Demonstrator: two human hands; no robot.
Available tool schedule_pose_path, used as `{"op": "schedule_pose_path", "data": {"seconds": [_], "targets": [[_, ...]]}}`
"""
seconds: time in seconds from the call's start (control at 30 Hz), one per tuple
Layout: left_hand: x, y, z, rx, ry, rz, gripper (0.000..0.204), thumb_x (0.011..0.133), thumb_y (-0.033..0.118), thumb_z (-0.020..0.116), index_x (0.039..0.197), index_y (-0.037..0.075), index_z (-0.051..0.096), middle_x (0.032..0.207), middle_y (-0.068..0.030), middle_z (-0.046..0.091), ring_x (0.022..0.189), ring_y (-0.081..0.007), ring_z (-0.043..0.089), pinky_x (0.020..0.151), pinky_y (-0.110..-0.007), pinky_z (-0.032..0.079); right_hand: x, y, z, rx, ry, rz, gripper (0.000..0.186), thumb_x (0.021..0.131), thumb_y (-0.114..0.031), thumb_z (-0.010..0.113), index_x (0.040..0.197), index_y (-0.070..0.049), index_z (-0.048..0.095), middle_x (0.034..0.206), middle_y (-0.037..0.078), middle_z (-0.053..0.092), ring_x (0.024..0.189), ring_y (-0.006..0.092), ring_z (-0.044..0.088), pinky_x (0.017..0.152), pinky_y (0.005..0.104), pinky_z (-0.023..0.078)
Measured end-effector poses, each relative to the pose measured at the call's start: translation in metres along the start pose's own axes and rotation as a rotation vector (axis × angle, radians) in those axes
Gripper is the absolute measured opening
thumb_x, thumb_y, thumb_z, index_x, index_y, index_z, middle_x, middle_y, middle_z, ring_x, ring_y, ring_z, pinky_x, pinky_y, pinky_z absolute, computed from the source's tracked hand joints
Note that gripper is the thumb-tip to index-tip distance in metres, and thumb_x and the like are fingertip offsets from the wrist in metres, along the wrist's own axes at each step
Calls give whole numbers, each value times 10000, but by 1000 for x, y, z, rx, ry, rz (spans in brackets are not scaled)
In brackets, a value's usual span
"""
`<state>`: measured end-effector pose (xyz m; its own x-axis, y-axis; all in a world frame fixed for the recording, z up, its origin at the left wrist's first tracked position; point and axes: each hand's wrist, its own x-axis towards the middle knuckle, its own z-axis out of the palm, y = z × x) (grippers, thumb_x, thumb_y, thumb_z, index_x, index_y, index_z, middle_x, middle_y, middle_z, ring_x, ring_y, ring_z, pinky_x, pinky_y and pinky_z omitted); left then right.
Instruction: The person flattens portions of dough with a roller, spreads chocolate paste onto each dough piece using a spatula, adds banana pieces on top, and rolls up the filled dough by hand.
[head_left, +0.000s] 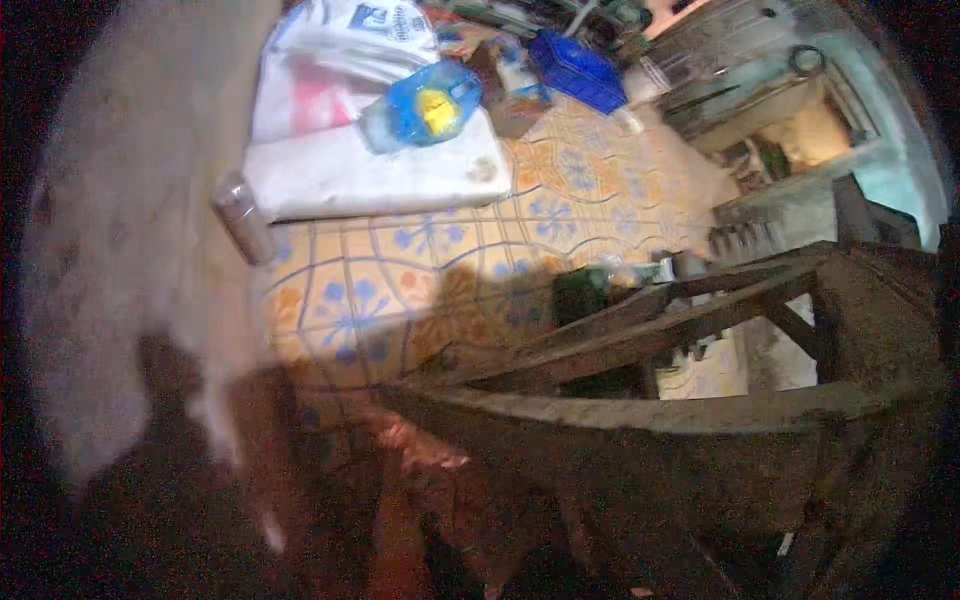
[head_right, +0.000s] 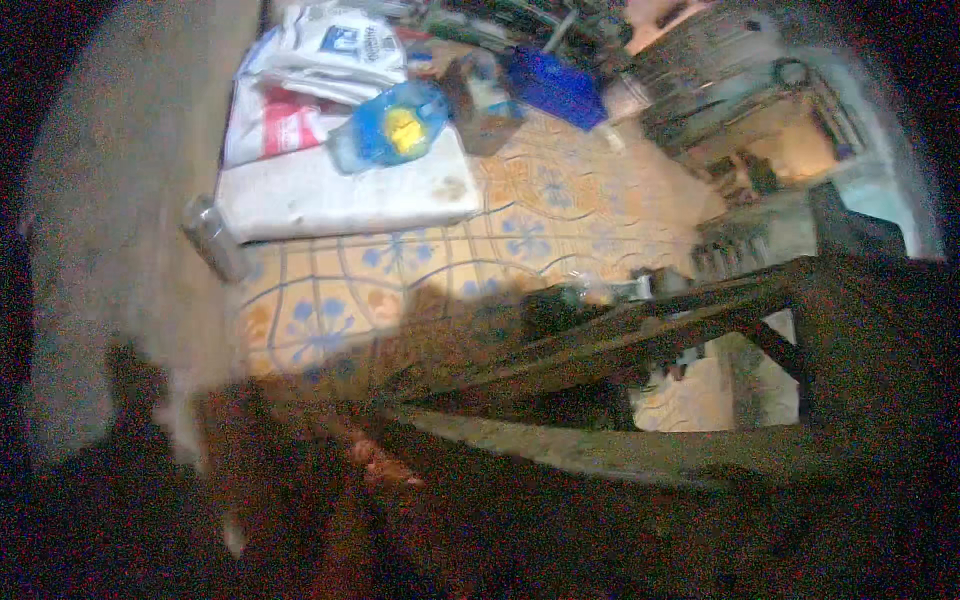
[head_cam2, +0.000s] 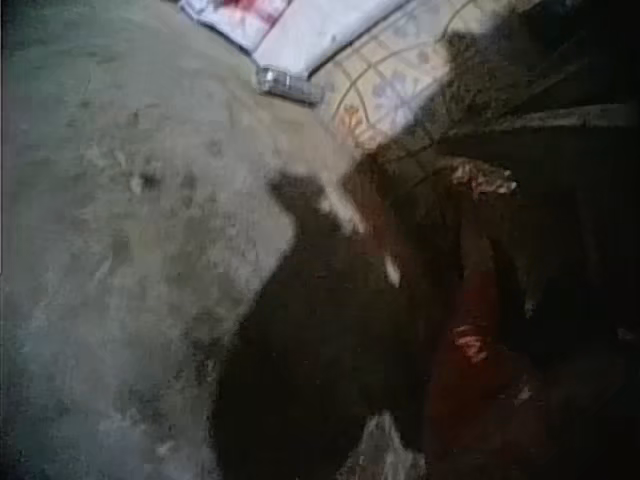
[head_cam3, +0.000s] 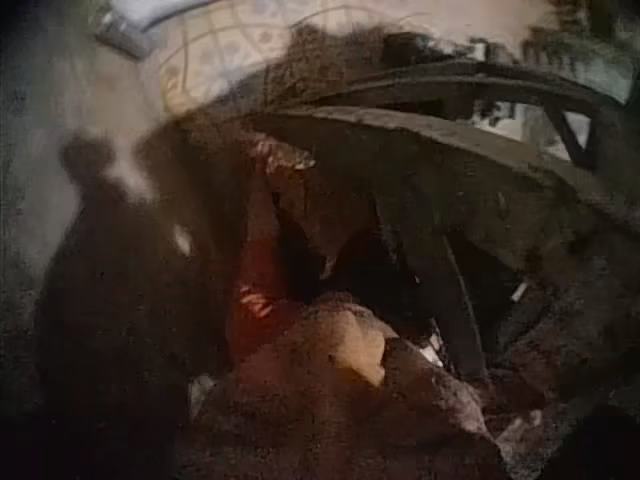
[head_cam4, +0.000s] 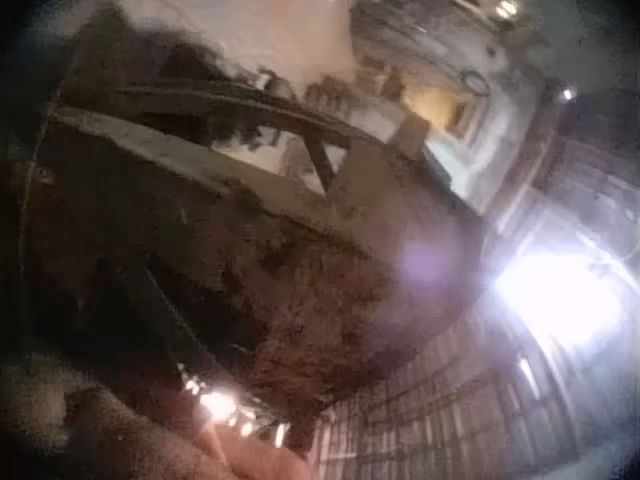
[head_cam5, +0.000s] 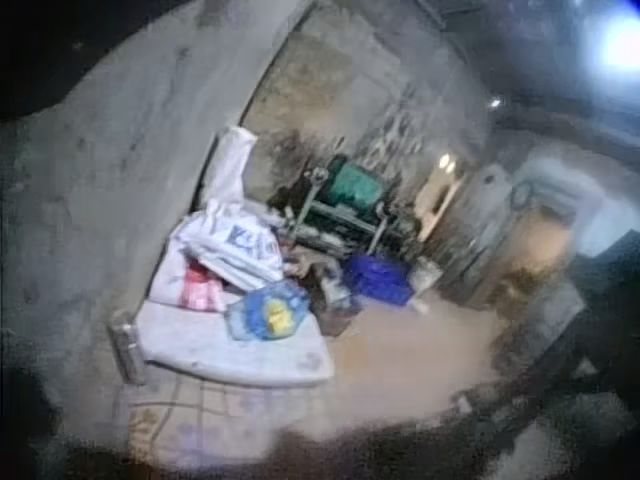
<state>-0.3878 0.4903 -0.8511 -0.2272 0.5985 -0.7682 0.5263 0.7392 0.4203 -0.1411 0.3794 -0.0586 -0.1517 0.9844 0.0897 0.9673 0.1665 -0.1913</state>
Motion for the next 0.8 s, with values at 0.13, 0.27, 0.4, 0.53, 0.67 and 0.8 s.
{"op": "schedule_pose_path", "data": {"seconds": [0.13,0.27,0.4,0.53,0.67,0.8], "targets": [[4,3,-3,-109,41,17,521,987,347,720,1409,60,618,1260,-126,686,1031,-260,669,959,-421,535,-20,-8,0,25,26,78,651,1029,-550,462,1525,-155,314,1540,327,413,1401,519,432,1153,629,342],[-38,21,-67,-411,91,126,523,981,328,733,1413,58,614,1256,-124,685,1007,-255,671,954,-419,536,-33,-11,-12,70,67,125,641,1025,-513,534,1499,-100,409,1543,311,417,1428,493,417,1173,597,332],[-153,19,-188,-793,149,235,527,975,309,745,1416,55,610,1252,-122,684,984,-250,673,949,-417,537,-32,-5,-35,201,59,152,634,1021,-476,606,1474,-45,505,1546,295,420,1455,468,402,1194,566,323],[-336,91,-321,-869,253,473,468,951,184,743,1375,49,600,1266,-127,677,998,-250,699,965,-439,547,-10,-31,-55,116,-1,83,793,960,-584,662,1502,-29,497,1563,294,401,1475,460,383,1225,562,278],[-546,190,-420,-1261,17,790,628,856,151,716,1429,65,474,1262,-196,657,1004,-299,716,779,-384,599,-3,-23,-51,232,62,-53,801,892,-610,720,1423,-34,553,1478,281,494,1396,473,446,1170,598,299],[-645,258,-440,-1219,-338,952,781,839,103,705,1511,49,313,1294,-352,630,882,-365,755,646,-411,611,-6,-18,-57,559,58,-62,954,765,-600,855,1493,-94,503,1531,269,450,1383,460,455,1152,580,335]]}}
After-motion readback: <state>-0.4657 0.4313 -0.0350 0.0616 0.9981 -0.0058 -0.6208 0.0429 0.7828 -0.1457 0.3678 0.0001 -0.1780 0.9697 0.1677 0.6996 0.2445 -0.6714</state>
